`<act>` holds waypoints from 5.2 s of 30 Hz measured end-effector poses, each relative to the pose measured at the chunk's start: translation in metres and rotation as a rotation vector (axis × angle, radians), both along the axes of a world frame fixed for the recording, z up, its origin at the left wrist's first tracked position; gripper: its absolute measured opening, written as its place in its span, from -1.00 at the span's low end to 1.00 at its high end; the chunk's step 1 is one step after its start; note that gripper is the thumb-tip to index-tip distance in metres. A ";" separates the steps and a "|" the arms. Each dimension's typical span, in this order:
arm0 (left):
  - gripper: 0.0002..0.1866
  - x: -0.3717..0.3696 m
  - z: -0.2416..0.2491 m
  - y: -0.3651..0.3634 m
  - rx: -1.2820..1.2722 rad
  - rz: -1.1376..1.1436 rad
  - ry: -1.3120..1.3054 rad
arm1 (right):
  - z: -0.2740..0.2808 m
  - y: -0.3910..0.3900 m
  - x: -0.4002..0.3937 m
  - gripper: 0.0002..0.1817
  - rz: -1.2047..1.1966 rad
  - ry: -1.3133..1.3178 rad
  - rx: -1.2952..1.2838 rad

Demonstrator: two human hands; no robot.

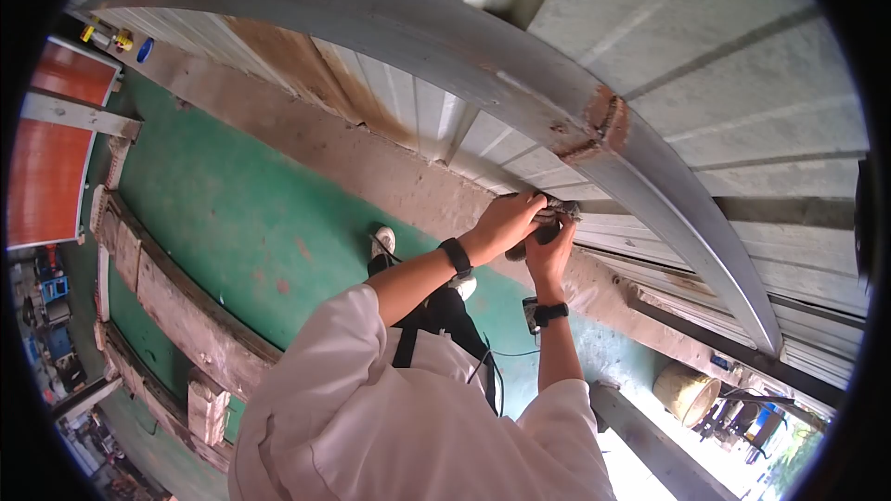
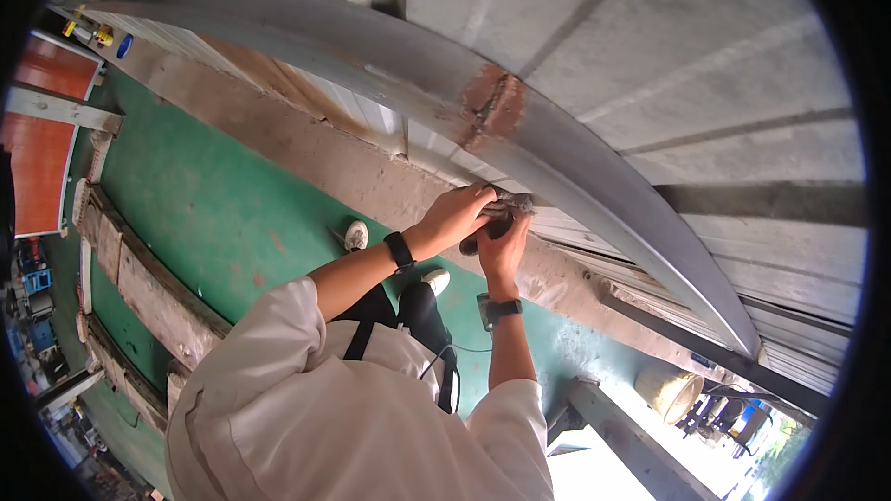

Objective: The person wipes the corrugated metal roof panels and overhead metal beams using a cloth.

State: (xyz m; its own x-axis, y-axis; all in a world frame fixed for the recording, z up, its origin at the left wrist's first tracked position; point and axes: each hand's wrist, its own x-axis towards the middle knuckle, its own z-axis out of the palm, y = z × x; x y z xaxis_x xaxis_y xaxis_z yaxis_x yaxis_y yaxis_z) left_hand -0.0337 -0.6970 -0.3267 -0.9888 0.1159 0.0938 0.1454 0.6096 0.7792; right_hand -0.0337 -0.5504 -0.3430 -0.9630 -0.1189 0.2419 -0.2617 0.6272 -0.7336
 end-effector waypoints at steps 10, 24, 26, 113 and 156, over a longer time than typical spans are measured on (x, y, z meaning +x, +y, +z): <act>-0.31 -0.011 0.139 0.010 0.227 0.072 0.725 | 0.106 -0.006 -0.026 -0.11 -0.077 0.676 -0.092; -0.66 -0.014 0.033 -0.032 0.004 -0.127 0.534 | -0.009 -0.029 -0.004 -0.23 -0.258 0.274 0.157; -0.68 -0.010 0.025 -0.042 0.010 -0.140 0.448 | -0.007 -0.043 0.000 -0.27 -0.284 0.197 0.177; -0.66 0.035 0.291 -0.115 -0.232 0.181 0.642 | 0.288 -0.134 0.036 -0.50 0.085 0.715 0.084; -0.54 -0.014 0.357 -0.225 0.133 -0.094 0.957 | 0.328 -0.244 -0.009 -0.21 -0.077 0.744 0.138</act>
State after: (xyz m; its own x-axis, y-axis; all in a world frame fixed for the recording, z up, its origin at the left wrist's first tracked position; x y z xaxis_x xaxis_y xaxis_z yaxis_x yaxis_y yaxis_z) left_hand -0.0475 -0.9220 0.0303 -0.4744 0.1203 0.8720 0.7973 0.4786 0.3678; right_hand -0.0425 -0.7946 -0.0148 -0.5585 -0.1342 0.8186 -0.6085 0.7369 -0.2944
